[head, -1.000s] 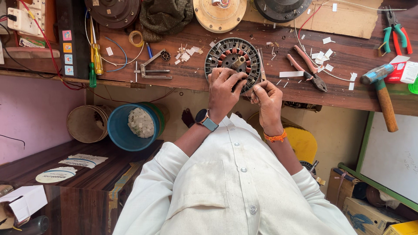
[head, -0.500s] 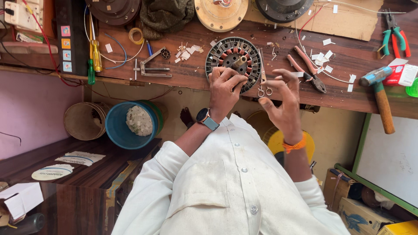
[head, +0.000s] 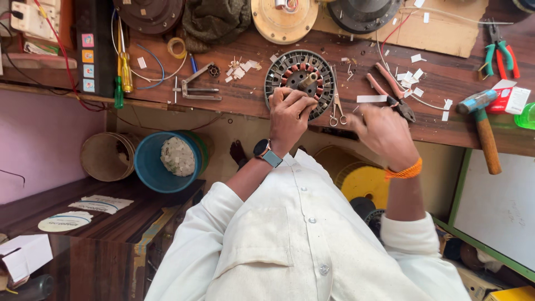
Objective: The person inserts copper wire coils into the slots of a fan motor stator held on the workbench, pressing the windings down by hand and using a green-handled screwdriver to seat them. They then place paper insulation strips around the stator and continue fitting the windings, with scissors and pliers on the bench.
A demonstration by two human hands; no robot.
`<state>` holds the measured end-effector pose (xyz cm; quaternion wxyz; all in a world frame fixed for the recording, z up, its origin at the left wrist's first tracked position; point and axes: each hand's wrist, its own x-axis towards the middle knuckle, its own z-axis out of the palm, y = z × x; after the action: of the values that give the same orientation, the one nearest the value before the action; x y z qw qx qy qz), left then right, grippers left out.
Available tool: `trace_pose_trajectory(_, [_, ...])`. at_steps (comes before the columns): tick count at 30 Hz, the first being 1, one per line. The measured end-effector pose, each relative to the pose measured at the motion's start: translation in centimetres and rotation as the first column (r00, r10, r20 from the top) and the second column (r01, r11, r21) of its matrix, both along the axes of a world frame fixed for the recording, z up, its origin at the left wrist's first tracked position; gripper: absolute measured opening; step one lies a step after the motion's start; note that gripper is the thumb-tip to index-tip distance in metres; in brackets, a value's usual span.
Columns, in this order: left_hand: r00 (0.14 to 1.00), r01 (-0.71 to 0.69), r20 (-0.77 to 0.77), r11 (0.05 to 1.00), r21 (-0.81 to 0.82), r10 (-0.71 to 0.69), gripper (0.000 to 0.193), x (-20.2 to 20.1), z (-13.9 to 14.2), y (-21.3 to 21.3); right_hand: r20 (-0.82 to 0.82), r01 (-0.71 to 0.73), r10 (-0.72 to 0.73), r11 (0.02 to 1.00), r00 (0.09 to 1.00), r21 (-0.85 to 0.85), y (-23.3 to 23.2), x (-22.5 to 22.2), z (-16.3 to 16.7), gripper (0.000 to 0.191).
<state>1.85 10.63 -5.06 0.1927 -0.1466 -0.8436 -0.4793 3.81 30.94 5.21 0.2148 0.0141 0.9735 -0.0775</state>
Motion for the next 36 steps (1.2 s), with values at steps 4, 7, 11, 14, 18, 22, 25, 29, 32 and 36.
trace_pose_trajectory(4, [1.000,-0.009,-0.020,0.999,-0.042,0.008,0.010,-0.2,0.6,0.1,-0.091,-0.400,0.440,0.685,0.893,-0.609,0.3,0.8,0.7,0.031])
trace_pose_trajectory(7, [0.999,-0.023,-0.030,0.998,-0.054,0.022,0.010,0.0,0.8,0.1,-0.287,-0.366,0.246,0.773,0.926,-0.518,-0.3,0.3,0.2,0.038])
trace_pose_trajectory(11, [0.999,-0.033,-0.029,0.997,-0.066,0.032,0.009,0.1,0.3,0.6,-0.228,-0.137,0.147,0.989,0.963,0.058,0.3,-1.0,-1.0,0.035])
trace_pose_trajectory(14, [1.000,0.024,-0.009,0.998,-0.066,-0.024,0.012,0.2,0.6,0.5,0.081,-0.388,0.397,0.915,0.914,-0.109,0.7,0.2,-0.3,0.025])
trace_pose_trajectory(18, [0.999,0.046,-0.008,0.995,-0.090,-0.047,0.023,-0.6,3.0,0.2,0.020,-0.190,0.318,0.615,0.948,-0.766,-1.3,-0.6,1.3,0.058])
trace_pose_trajectory(22, [1.000,0.001,0.027,0.996,-0.087,0.001,0.006,-2.2,7.3,0.8,-0.462,-0.193,0.108,0.971,0.880,-0.141,-0.4,-5.2,0.9,0.068])
trace_pose_trajectory(25, [1.000,-0.011,0.010,0.998,-0.066,0.012,0.009,-2.9,8.7,0.8,-0.050,-0.198,0.195,0.979,0.980,-0.058,1.6,-5.3,-0.9,0.061])
trace_pose_trajectory(29, [1.000,0.010,-0.007,0.999,-0.052,-0.010,0.013,-2.6,8.4,0.6,-0.117,-0.444,0.507,0.594,0.854,-0.670,-0.9,-4.8,-3.1,0.053])
trace_pose_trajectory(32, [0.996,-0.016,-0.091,0.999,-0.038,0.013,0.012,-2.2,8.6,0.8,-0.339,-0.455,0.305,0.647,0.890,-0.611,-2.4,-5.4,-3.2,0.047])
trace_pose_trajectory(36, [0.995,-0.014,-0.095,0.997,-0.072,0.007,0.010,-1.4,9.0,0.4,-0.394,-0.187,0.183,0.982,0.901,0.029,0.0,-4.7,-3.1,0.039])
